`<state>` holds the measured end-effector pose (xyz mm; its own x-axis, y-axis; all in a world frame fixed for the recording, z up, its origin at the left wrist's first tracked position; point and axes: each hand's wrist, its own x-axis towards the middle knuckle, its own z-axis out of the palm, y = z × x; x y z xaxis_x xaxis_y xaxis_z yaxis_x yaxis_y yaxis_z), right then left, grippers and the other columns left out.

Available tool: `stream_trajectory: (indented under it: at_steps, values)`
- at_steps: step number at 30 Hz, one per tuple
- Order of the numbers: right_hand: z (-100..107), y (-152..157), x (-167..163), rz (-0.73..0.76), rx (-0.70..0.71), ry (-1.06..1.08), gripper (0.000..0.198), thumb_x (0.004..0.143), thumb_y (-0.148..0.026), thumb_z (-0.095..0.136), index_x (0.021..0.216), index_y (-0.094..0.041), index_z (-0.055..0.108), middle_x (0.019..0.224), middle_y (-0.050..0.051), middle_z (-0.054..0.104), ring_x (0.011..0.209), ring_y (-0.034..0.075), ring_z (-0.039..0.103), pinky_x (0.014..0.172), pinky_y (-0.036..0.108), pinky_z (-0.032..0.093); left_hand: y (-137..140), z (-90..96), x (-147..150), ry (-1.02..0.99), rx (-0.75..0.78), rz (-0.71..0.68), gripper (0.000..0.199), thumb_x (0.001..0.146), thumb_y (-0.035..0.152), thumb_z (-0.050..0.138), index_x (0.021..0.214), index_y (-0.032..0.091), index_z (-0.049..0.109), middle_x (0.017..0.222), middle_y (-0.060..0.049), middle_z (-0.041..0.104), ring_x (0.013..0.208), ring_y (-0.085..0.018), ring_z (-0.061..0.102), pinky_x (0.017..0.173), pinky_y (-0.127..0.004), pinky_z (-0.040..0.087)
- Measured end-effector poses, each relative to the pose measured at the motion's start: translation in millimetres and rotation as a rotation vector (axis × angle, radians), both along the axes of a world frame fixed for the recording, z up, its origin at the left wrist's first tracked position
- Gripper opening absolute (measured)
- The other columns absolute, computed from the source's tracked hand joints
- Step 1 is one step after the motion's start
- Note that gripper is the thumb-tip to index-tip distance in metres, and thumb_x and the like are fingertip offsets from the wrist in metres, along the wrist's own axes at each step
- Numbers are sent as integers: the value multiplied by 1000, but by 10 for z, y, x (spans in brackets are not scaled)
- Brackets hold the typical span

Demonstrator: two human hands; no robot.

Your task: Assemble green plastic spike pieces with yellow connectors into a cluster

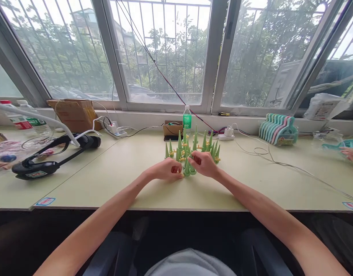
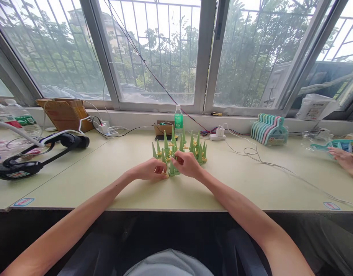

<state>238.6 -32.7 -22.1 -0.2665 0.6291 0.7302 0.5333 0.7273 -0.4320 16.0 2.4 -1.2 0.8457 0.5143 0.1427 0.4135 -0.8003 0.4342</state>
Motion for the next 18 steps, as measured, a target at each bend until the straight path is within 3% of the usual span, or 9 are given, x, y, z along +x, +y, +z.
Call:
stream_trajectory:
  at_steps: [18]
  values:
    - [67,-107,-37,-172,212,6,41,94,-34,45,60,-22,25,48,-6,28,46,9,22,46,21,27,-56,-210,153,-101,164,4,24,88,36,62,75,17,64,61,2,55,57,-11,46,59,-24,34]
